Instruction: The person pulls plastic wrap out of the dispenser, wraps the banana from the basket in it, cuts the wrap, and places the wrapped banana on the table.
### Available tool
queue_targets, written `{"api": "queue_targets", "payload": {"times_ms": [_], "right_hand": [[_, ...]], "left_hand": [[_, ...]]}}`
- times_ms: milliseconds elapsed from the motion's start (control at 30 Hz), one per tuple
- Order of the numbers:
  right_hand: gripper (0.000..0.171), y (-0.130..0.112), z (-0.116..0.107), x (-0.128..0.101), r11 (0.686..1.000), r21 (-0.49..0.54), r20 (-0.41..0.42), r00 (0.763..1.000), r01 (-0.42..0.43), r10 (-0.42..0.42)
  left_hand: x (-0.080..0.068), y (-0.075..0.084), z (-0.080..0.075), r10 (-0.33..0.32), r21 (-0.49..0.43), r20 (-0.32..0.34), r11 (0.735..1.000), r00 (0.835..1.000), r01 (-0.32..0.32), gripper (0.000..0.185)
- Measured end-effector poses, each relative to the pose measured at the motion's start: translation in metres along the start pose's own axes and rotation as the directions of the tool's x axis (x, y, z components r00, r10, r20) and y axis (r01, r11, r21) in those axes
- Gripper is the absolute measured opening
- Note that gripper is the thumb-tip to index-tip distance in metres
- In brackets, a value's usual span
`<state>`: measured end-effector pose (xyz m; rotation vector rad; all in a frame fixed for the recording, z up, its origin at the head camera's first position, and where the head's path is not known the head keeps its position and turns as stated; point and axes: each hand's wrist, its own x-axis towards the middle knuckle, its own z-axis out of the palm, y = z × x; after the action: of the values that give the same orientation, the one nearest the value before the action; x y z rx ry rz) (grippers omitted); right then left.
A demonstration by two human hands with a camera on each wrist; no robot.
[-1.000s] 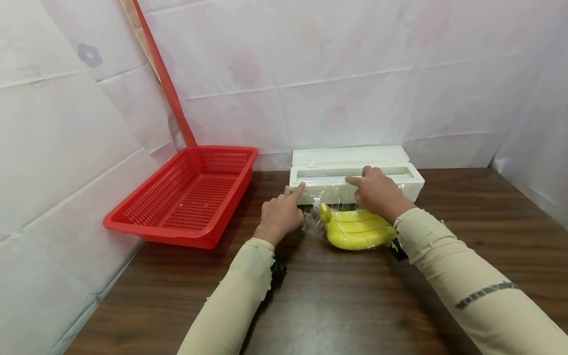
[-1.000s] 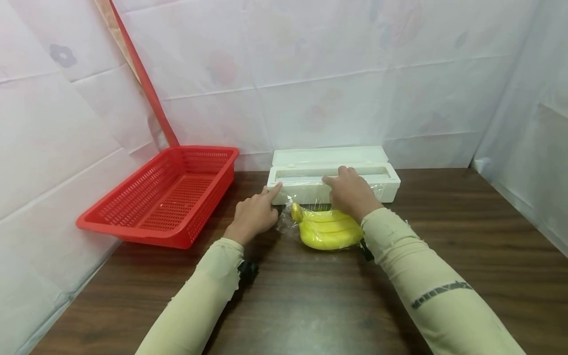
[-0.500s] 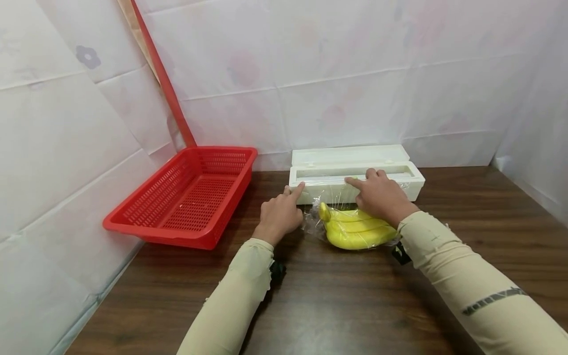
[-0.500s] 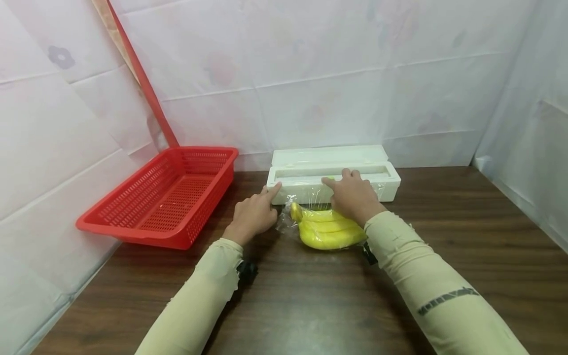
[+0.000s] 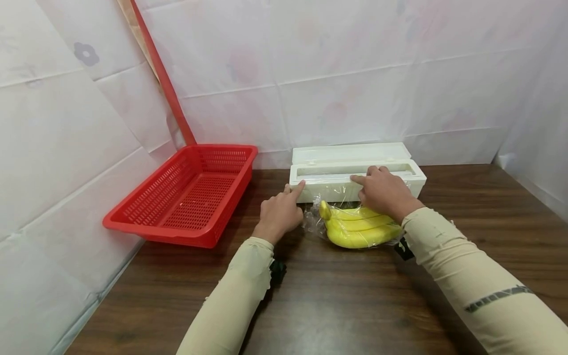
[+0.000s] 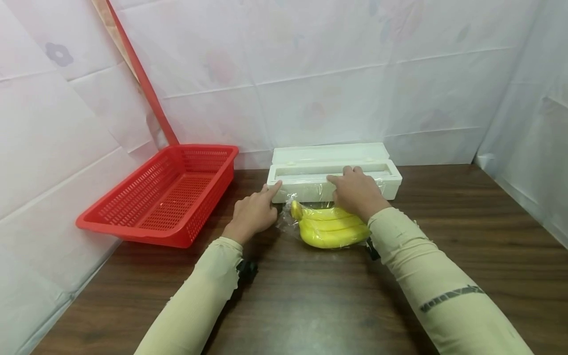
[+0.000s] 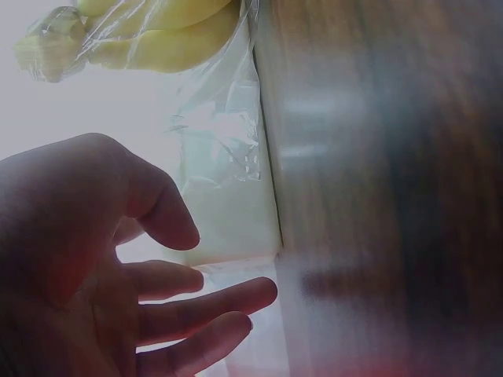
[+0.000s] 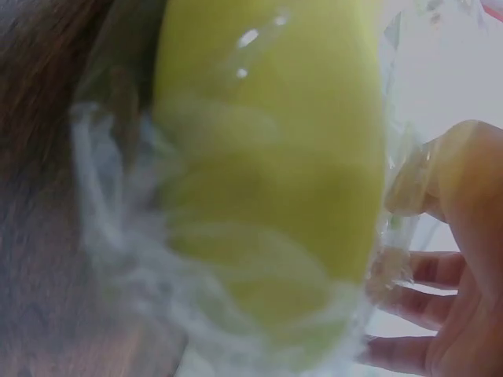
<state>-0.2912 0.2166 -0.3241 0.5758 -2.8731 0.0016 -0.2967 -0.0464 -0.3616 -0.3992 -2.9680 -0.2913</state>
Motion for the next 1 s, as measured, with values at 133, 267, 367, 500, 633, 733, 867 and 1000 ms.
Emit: {"api": "queue_targets", "payload": {"times_ms": [133, 267, 367, 500, 633, 733, 867, 1000], "right_hand": [[0.047, 0.003, -0.003, -0.002, 1.0, 0.022, 0.016, 1.0, -0.01, 0.01], [0.047, 0.01, -0.006, -0.005, 0.996, 0.075, 0.022, 0.998, -0.053, 0.051], [0.048, 0.018, -0.007, -0.009, 0.99, 0.123, -0.005, 0.998, -0.068, 0.069], [0.047, 0.023, -0.004, -0.013, 0.989, 0.143, -0.035, 0.998, -0.041, 0.047], [0.046, 0.022, 0.0, -0.013, 0.991, 0.127, -0.04, 0.998, -0.037, 0.043], [0.047, 0.022, 0.0, -0.014, 0.991, 0.133, -0.046, 0.998, -0.03, 0.036], [0.047, 0.026, 0.001, -0.017, 0.988, 0.154, -0.074, 0.997, -0.001, 0.012], [0.046, 0.028, 0.002, -0.02, 0.989, 0.147, -0.099, 0.995, -0.008, 0.023]], "left_hand": [[0.0, 0.001, 0.001, 0.001, -0.005, 0.003, 1.0, 1.0, -0.001, 0.074], [0.001, 0.002, 0.0, 0.003, -0.008, 0.003, 1.0, 1.0, -0.003, 0.074], [0.001, 0.003, 0.0, 0.006, -0.005, -0.001, 1.0, 1.0, -0.006, 0.074], [0.001, 0.003, -0.001, 0.006, -0.004, 0.0, 1.0, 1.0, -0.006, 0.074], [0.0, 0.002, -0.001, -0.007, -0.006, 0.006, 1.0, 1.0, 0.007, 0.075], [0.0, 0.001, 0.0, -0.011, -0.004, 0.007, 1.0, 1.0, 0.011, 0.076], [-0.001, 0.0, 0.0, -0.012, -0.006, 0.004, 1.0, 1.0, 0.012, 0.075], [-0.001, -0.001, 0.0, -0.012, -0.008, 0.003, 1.0, 1.0, 0.012, 0.075]]}}
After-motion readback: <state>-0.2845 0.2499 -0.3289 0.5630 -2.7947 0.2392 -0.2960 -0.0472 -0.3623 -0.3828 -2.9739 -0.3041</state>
